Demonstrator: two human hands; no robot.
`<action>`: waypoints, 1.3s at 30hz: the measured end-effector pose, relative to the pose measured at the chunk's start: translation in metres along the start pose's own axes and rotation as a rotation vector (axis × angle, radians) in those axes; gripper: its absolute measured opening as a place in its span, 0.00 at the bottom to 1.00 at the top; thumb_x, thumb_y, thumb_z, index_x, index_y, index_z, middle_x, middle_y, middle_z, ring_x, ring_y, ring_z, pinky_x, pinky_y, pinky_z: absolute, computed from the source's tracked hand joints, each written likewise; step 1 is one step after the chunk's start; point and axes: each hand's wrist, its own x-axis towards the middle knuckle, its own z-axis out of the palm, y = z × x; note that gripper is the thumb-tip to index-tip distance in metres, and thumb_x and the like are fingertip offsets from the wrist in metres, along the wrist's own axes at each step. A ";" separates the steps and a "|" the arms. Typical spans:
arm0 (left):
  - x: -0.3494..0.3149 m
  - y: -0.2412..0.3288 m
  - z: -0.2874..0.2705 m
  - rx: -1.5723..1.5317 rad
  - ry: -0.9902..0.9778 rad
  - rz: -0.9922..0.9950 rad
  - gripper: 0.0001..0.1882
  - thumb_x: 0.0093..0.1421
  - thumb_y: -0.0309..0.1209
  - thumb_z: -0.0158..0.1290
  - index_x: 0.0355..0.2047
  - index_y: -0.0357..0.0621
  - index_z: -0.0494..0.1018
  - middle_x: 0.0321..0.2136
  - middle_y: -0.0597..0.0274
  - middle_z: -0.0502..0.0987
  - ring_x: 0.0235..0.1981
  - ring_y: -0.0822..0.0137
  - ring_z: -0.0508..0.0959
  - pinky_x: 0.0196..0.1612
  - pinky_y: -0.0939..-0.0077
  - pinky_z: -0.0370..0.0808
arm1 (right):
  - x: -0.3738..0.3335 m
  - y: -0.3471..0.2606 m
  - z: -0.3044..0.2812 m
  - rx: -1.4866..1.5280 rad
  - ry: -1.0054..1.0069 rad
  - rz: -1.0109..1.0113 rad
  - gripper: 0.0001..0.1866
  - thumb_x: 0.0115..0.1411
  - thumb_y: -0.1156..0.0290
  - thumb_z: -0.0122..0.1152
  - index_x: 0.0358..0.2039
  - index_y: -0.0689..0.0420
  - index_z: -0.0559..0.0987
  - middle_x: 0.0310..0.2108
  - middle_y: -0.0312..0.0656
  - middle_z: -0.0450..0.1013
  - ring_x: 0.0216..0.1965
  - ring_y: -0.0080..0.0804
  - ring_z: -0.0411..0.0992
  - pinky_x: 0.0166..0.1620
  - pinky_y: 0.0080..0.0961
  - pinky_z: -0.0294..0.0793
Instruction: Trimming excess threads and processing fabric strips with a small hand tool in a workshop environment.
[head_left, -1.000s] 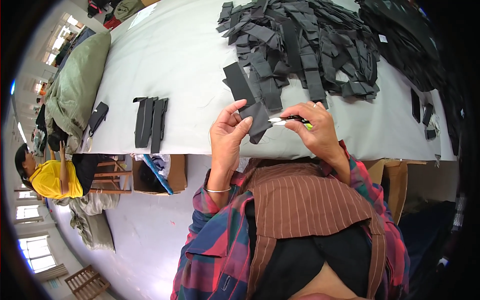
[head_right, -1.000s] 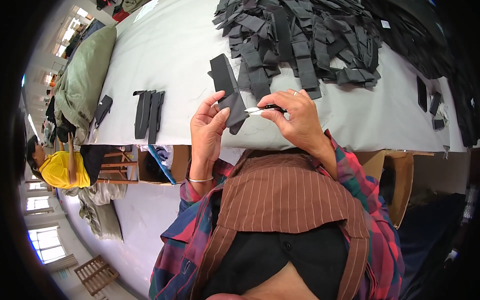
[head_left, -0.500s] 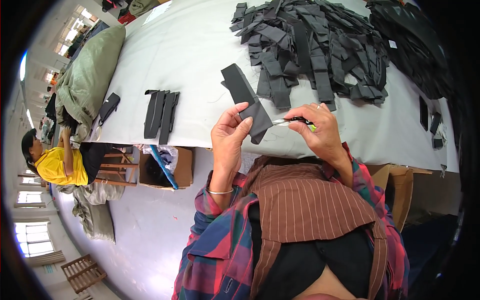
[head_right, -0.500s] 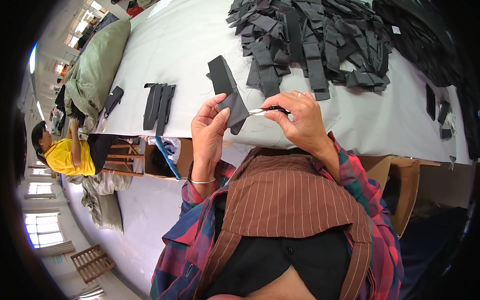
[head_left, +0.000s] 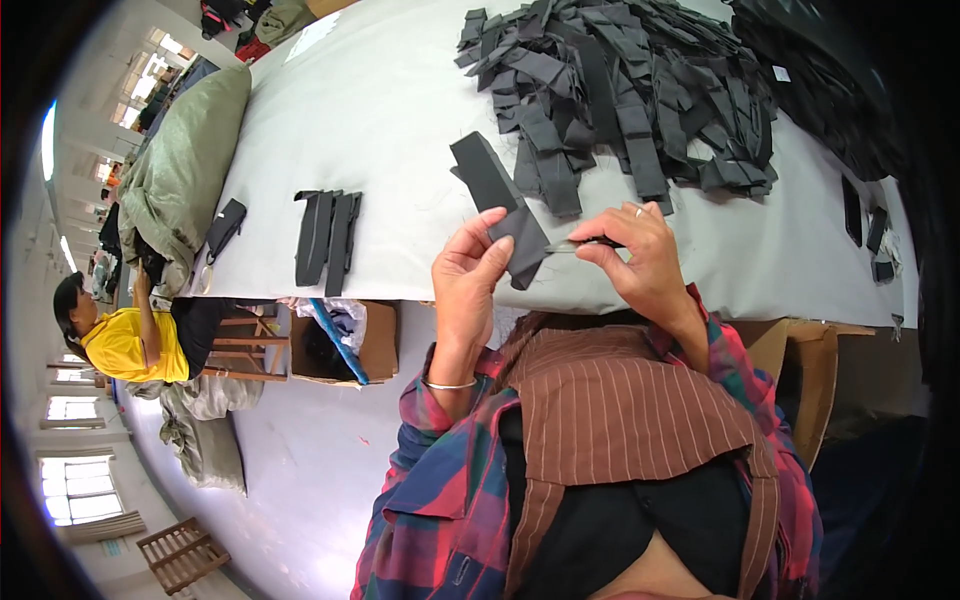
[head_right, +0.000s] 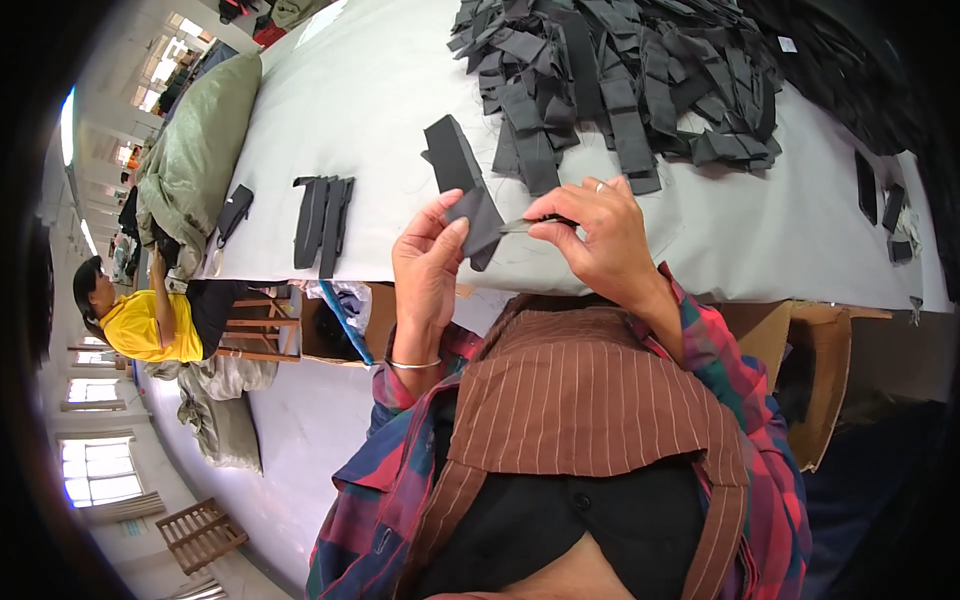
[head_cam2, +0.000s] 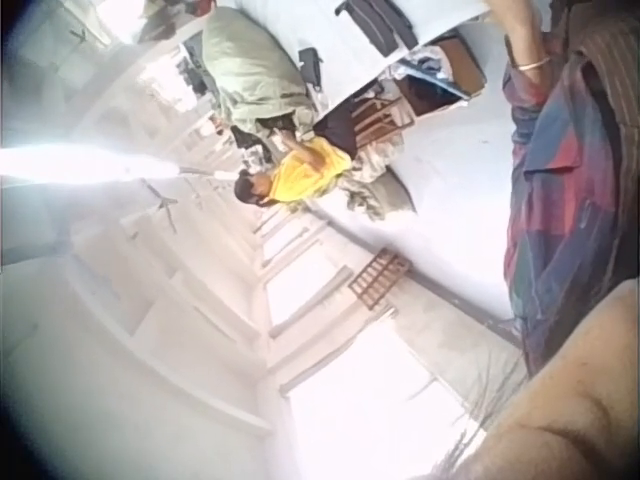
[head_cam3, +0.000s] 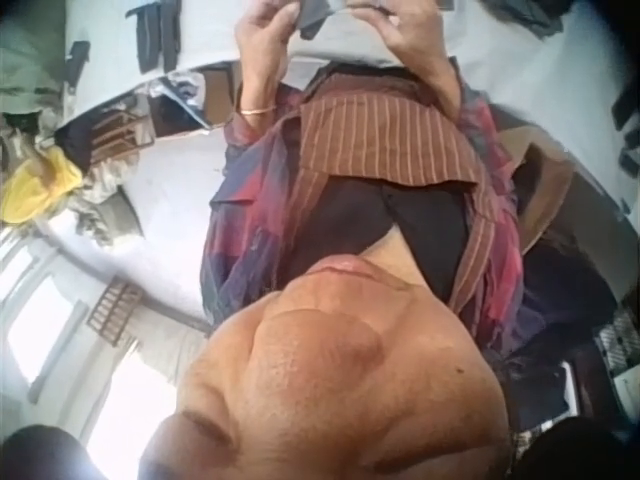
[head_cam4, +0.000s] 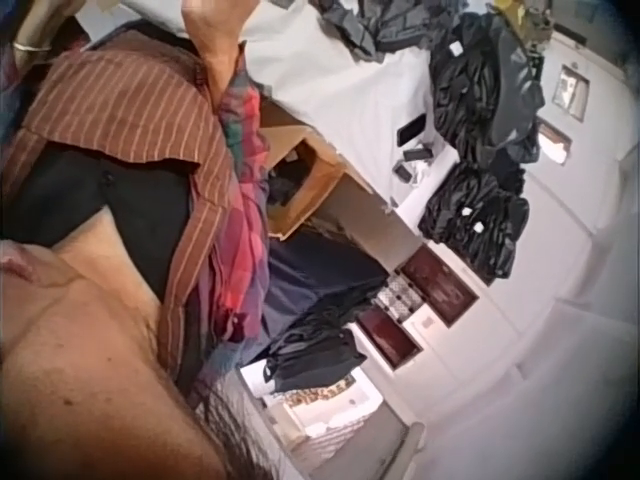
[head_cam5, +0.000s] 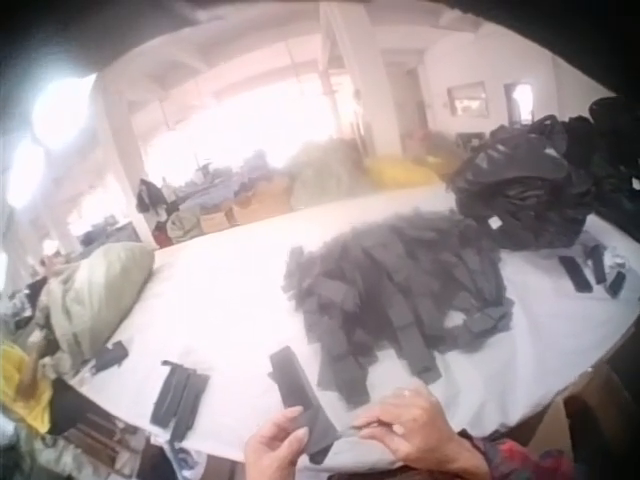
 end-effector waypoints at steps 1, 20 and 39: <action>0.000 -0.002 -0.001 0.004 -0.010 -0.017 0.17 0.57 0.20 0.55 0.48 0.36 0.73 0.23 0.76 0.65 0.23 0.84 0.63 0.26 0.91 0.60 | 0.001 0.001 -0.001 0.003 0.010 -0.009 0.06 0.50 0.67 0.66 0.29 0.51 0.79 0.25 0.29 0.74 0.24 0.27 0.65 0.36 0.23 0.56; -0.013 0.033 0.014 0.017 -0.221 -0.153 0.19 0.63 0.24 0.49 0.55 0.36 0.67 0.31 0.65 0.75 0.28 0.78 0.73 0.33 0.81 0.73 | 0.024 -0.011 -0.006 0.262 0.032 -0.013 0.12 0.42 0.81 0.64 0.29 0.55 0.79 0.20 0.37 0.71 0.24 0.33 0.70 0.31 0.26 0.65; -0.075 0.118 0.098 -0.563 -0.677 1.117 0.11 0.59 0.37 0.54 0.42 0.58 0.74 0.36 0.72 0.71 0.29 0.62 0.69 0.33 0.65 0.62 | 0.021 0.011 -0.004 0.912 0.135 0.516 0.06 0.57 0.72 0.64 0.30 0.62 0.79 0.22 0.26 0.69 0.25 0.11 0.61 0.28 0.11 0.59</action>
